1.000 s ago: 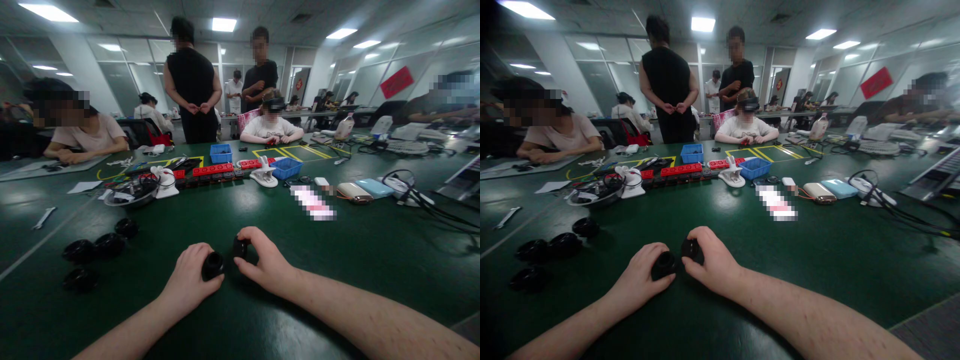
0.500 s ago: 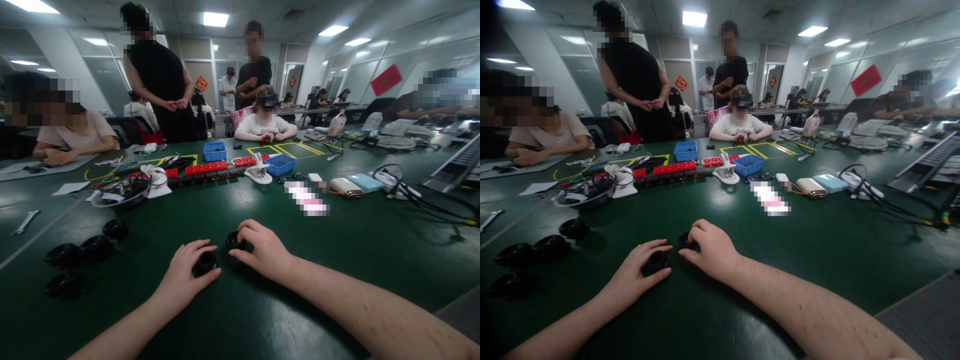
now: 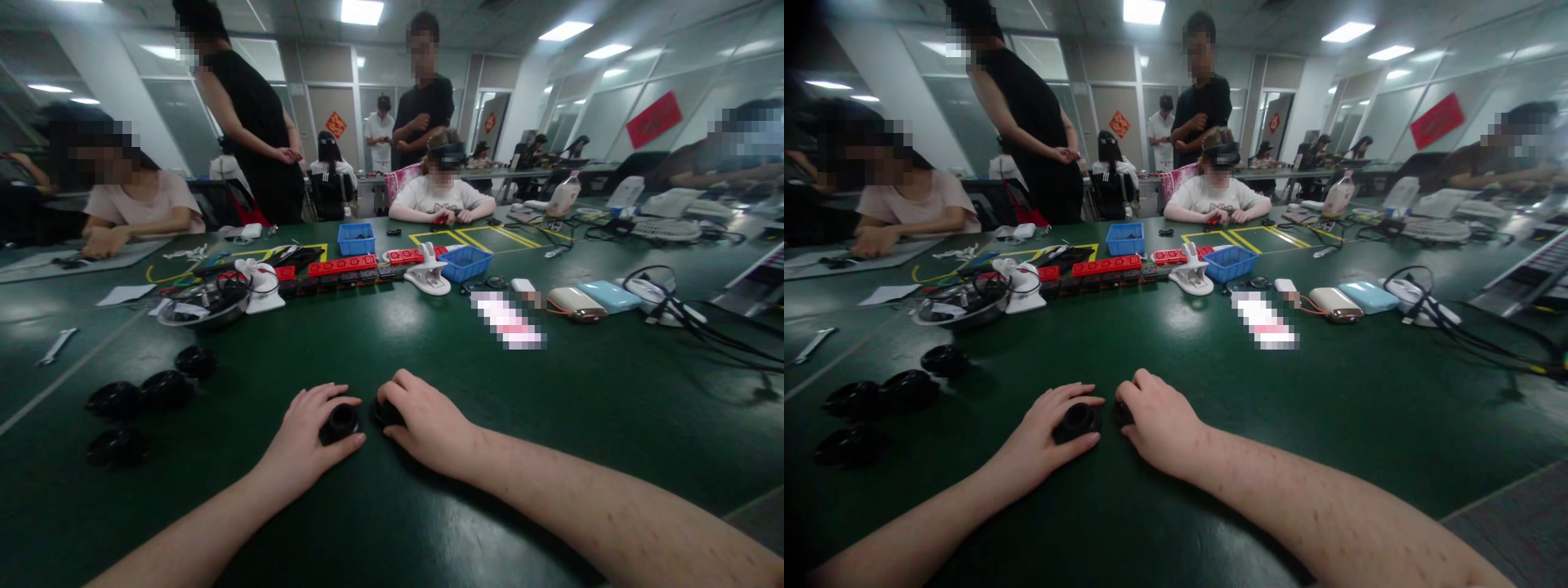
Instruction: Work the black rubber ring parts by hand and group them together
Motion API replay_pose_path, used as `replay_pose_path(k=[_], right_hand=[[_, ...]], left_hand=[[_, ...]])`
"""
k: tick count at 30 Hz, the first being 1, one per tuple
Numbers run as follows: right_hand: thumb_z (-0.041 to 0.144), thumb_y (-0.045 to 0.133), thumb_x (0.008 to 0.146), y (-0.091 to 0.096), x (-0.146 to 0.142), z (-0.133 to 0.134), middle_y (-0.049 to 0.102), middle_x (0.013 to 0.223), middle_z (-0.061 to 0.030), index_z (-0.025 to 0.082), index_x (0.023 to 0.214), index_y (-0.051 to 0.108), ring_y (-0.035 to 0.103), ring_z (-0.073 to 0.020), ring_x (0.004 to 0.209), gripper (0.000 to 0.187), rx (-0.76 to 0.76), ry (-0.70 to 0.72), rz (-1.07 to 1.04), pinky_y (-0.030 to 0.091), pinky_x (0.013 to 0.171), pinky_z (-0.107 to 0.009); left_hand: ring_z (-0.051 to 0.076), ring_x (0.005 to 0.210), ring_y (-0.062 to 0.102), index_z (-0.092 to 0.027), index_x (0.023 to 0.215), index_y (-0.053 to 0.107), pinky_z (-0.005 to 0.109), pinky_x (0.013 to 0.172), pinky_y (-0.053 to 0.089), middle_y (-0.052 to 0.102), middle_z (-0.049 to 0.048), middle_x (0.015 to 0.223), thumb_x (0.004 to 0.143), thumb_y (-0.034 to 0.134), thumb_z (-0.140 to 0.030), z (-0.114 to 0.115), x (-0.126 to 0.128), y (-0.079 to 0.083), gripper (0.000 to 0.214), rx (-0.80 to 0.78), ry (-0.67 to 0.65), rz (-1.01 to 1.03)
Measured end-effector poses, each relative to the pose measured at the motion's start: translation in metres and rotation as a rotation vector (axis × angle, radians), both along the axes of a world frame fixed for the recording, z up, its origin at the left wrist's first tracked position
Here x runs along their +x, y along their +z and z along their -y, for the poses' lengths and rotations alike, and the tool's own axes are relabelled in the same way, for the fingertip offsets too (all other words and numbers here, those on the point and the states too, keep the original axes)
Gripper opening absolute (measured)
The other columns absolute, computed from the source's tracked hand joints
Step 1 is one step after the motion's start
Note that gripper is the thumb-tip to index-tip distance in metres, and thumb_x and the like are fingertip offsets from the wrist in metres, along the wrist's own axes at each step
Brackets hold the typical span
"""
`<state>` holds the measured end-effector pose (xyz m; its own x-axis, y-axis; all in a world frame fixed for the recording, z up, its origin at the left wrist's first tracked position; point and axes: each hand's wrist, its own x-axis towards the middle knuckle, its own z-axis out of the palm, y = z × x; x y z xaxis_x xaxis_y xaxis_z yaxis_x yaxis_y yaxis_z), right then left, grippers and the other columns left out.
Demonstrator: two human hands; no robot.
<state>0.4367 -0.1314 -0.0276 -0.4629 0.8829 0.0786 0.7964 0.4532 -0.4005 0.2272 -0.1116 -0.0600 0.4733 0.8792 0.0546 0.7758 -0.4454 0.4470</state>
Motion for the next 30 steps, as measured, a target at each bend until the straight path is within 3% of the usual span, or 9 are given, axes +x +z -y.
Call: replay_pose_path(k=[4,10,21,30], right_hand=[[0.016,0.068,0.072,-0.002,0.001,-0.001,0.049,0.108,-0.0085,0.015,0.119,0.049,0.052,-0.0184,0.094,0.05,-0.024,0.009,-0.032,0.045,0.085,-0.03],[0.02,0.068,0.071,0.0,0.005,-0.006,0.048,0.106,-0.0071,0.017,0.11,0.056,0.053,-0.0171,0.092,0.041,-0.051,0.047,-0.051,0.045,0.083,-0.028],[0.027,0.076,0.063,0.006,0.004,-0.007,0.057,0.097,-0.0056,0.016,0.1,0.057,0.054,-0.0206,0.092,0.043,-0.084,0.138,-0.018,0.044,0.079,-0.032],[0.027,0.078,0.06,0.012,0.0,0.004,0.061,0.098,-0.0079,0.015,0.103,0.058,0.056,-0.0235,0.09,0.049,-0.117,0.227,0.004,0.045,0.078,-0.035]], left_hand=[[0.031,0.122,0.04,-0.028,0.111,0.06,0.059,0.103,0.022,0.052,0.0056,0.128,0.078,0.06,-0.042,0.001,-0.001,-0.002,0.036,0.029,0.006,0.019],[0.031,0.121,0.041,-0.029,0.112,0.059,0.058,0.103,0.023,0.053,0.0049,0.127,0.079,0.06,-0.045,0.0,-0.002,-0.004,0.037,0.051,-0.007,0.03],[0.031,0.121,0.042,-0.021,0.114,0.058,0.055,0.103,0.025,0.052,0.0093,0.127,0.077,0.062,-0.042,0.004,-0.001,0.002,0.042,0.075,-0.034,0.004],[0.032,0.123,0.039,-0.023,0.116,0.056,0.057,0.104,0.022,0.05,0.0091,0.129,0.074,0.064,-0.045,0.005,-0.001,0.002,0.048,0.056,-0.031,-0.018]])
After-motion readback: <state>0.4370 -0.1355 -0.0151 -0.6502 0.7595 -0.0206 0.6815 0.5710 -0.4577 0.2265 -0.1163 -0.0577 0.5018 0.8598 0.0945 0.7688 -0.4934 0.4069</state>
